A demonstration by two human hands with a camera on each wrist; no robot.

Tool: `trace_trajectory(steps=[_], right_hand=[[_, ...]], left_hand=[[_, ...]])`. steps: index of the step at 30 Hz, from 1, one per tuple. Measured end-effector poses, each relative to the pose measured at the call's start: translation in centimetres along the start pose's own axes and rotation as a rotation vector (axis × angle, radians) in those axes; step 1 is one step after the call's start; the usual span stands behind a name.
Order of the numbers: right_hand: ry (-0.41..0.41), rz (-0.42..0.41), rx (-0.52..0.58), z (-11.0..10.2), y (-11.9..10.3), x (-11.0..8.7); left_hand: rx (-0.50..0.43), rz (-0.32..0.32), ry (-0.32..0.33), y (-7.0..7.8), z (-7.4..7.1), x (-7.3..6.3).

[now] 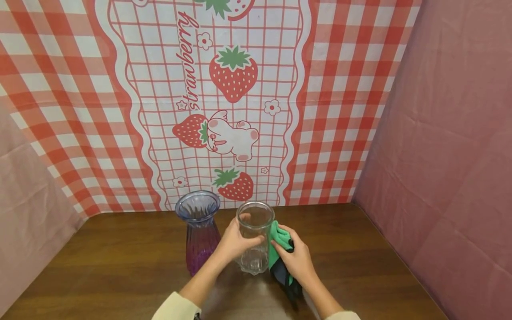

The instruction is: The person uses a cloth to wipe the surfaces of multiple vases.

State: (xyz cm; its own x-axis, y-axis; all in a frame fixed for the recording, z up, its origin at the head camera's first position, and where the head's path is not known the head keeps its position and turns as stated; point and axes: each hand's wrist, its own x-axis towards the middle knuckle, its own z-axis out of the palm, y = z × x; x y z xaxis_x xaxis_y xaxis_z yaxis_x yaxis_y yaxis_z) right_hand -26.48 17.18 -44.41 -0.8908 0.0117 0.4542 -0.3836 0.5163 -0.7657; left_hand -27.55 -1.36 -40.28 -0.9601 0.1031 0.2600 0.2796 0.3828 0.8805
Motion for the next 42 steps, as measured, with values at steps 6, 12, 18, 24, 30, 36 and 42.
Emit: trace_trajectory(steps=[6, 12, 18, 24, 30, 36, 42], right_hand=[[0.045, -0.036, 0.004, -0.5, -1.0, 0.4], [0.051, -0.067, 0.022, -0.9, -2.1, 0.9], [0.026, -0.071, 0.012, -0.9, -2.0, 1.0], [-0.006, -0.01, 0.01, -0.5, -1.1, 0.5], [-0.016, 0.043, -0.012, -0.1, 0.0, -0.1], [0.001, 0.003, 0.008, -0.3, -0.3, 0.0], [0.012, -0.071, 0.04, -0.8, -1.5, 0.8]], left_hand=[[0.003, -0.003, -0.007, 0.0, 0.0, 0.1], [0.014, 0.006, -0.031, 0.0, -0.3, 0.1], [0.004, 0.008, -0.059, -0.1, -0.5, 0.1], [-0.031, 0.017, -0.066, -0.1, -0.5, 0.2], [-0.046, 0.024, -0.067, -0.1, -0.4, 0.0], [0.002, -0.045, -0.03, -0.1, 0.2, -0.2], [0.042, -0.052, 0.019, -0.1, 0.5, -0.2]])
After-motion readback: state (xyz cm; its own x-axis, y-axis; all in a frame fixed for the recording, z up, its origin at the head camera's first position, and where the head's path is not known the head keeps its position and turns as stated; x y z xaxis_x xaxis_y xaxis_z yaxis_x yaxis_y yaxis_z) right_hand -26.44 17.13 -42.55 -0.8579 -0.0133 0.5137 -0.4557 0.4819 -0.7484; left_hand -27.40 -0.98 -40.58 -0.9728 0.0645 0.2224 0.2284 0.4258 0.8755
